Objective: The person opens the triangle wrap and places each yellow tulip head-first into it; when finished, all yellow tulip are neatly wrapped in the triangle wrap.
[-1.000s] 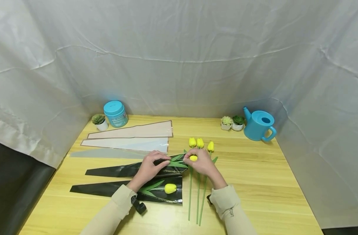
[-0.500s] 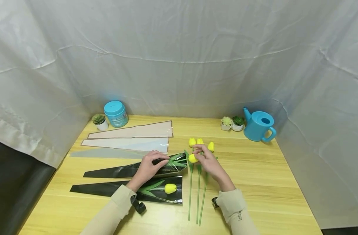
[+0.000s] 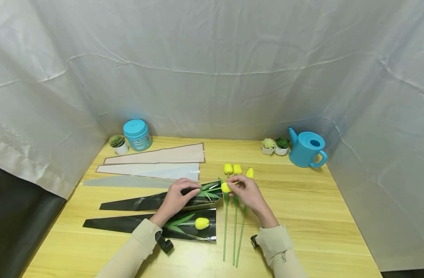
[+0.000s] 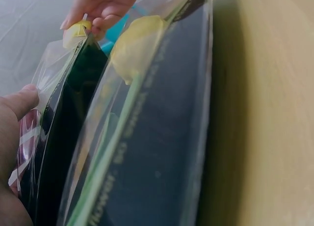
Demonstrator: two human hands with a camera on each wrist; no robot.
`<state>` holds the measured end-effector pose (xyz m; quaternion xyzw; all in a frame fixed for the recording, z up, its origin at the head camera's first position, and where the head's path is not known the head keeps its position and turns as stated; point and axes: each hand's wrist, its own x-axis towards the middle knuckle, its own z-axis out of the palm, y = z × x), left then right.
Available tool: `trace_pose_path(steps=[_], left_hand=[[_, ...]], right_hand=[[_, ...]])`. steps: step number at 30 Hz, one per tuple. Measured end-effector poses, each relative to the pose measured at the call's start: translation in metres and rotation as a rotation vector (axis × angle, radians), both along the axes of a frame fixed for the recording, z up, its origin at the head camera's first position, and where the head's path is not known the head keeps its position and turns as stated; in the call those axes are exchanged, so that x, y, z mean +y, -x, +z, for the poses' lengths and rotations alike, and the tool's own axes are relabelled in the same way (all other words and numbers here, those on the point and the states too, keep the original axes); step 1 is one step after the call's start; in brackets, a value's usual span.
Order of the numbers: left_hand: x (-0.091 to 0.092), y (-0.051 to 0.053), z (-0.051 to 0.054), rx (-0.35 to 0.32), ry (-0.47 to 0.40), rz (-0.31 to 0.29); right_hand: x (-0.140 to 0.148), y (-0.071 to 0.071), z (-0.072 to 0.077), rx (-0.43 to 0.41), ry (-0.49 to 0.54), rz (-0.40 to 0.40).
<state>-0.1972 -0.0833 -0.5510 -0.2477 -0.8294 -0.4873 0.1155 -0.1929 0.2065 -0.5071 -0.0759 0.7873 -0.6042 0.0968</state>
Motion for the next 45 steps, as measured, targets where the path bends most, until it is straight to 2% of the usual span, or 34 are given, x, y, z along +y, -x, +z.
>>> trace_pose_path(steps=[4, 10, 23, 28, 35, 45], left_hand=[[0.003, 0.0, 0.001, 0.031, -0.009, 0.001], [0.006, 0.0, 0.006, 0.029, -0.012, 0.004], [0.009, -0.001, 0.011, 0.022, -0.015, 0.006], [0.009, -0.001, 0.011, 0.033, -0.01, 0.009], [0.009, -0.001, 0.013, 0.04, 0.002, -0.005], [0.007, -0.001, 0.012, 0.037, 0.008, -0.002]], right_hand=[[-0.003, 0.0, 0.001, 0.031, 0.016, 0.008], [-0.009, -0.001, 0.002, 0.087, 0.014, 0.053], [-0.02, -0.003, 0.003, -0.001, 0.029, 0.054], [-0.02, -0.003, 0.002, 0.002, 0.007, 0.061], [-0.024, -0.002, 0.001, 0.035, -0.073, 0.059], [-0.027, -0.001, 0.002, 0.02, -0.069, 0.059]])
